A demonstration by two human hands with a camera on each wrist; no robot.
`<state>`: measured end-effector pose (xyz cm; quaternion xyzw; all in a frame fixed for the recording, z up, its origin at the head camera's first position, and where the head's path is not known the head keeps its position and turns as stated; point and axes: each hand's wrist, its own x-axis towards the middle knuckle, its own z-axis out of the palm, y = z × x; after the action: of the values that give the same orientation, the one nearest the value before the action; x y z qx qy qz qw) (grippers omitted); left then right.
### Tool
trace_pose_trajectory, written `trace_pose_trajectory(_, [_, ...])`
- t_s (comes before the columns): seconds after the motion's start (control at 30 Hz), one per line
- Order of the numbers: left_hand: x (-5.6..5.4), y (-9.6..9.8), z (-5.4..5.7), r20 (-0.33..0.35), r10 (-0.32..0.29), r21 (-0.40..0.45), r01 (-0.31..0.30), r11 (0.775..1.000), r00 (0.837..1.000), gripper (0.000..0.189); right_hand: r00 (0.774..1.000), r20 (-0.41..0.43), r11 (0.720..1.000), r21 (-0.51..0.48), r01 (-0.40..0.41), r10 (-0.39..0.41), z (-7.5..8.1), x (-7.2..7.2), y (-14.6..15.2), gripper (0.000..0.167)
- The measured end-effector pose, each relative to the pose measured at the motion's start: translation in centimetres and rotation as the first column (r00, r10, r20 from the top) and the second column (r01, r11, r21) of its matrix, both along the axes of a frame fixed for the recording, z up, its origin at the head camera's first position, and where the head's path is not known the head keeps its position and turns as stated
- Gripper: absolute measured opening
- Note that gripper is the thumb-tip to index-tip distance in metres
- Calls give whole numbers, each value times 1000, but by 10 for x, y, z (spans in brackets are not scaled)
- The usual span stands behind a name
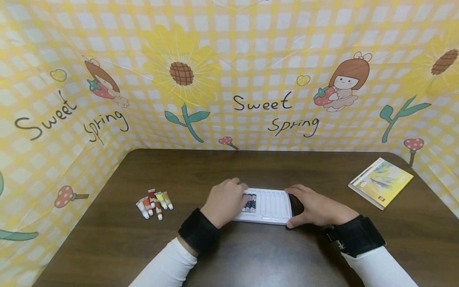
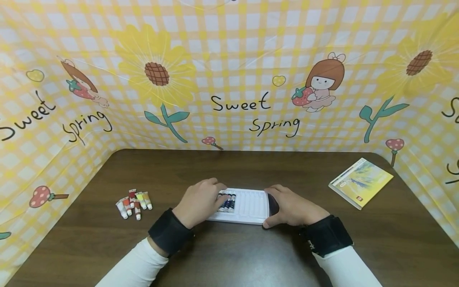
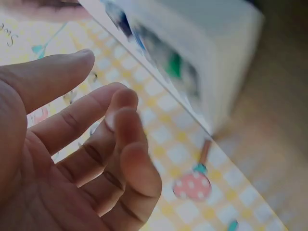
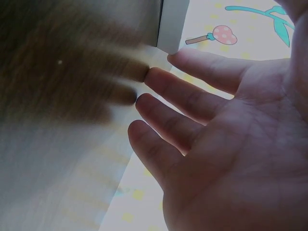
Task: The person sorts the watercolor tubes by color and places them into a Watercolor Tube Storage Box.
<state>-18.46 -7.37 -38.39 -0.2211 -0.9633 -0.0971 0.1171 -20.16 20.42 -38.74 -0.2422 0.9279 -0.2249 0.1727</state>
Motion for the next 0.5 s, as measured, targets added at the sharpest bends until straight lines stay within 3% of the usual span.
trace_pose_trajectory(0.27, [-1,-60,9,64,79,58,-83,995,995,20,1000,-1,1000,6,3,-3,-2,0,1,101])
trace_pose_trajectory(0.5, [11,-132,20,23,93,36,-94,995,995,13,1000,4,1000,4,5,-5,-2,0,-1,101])
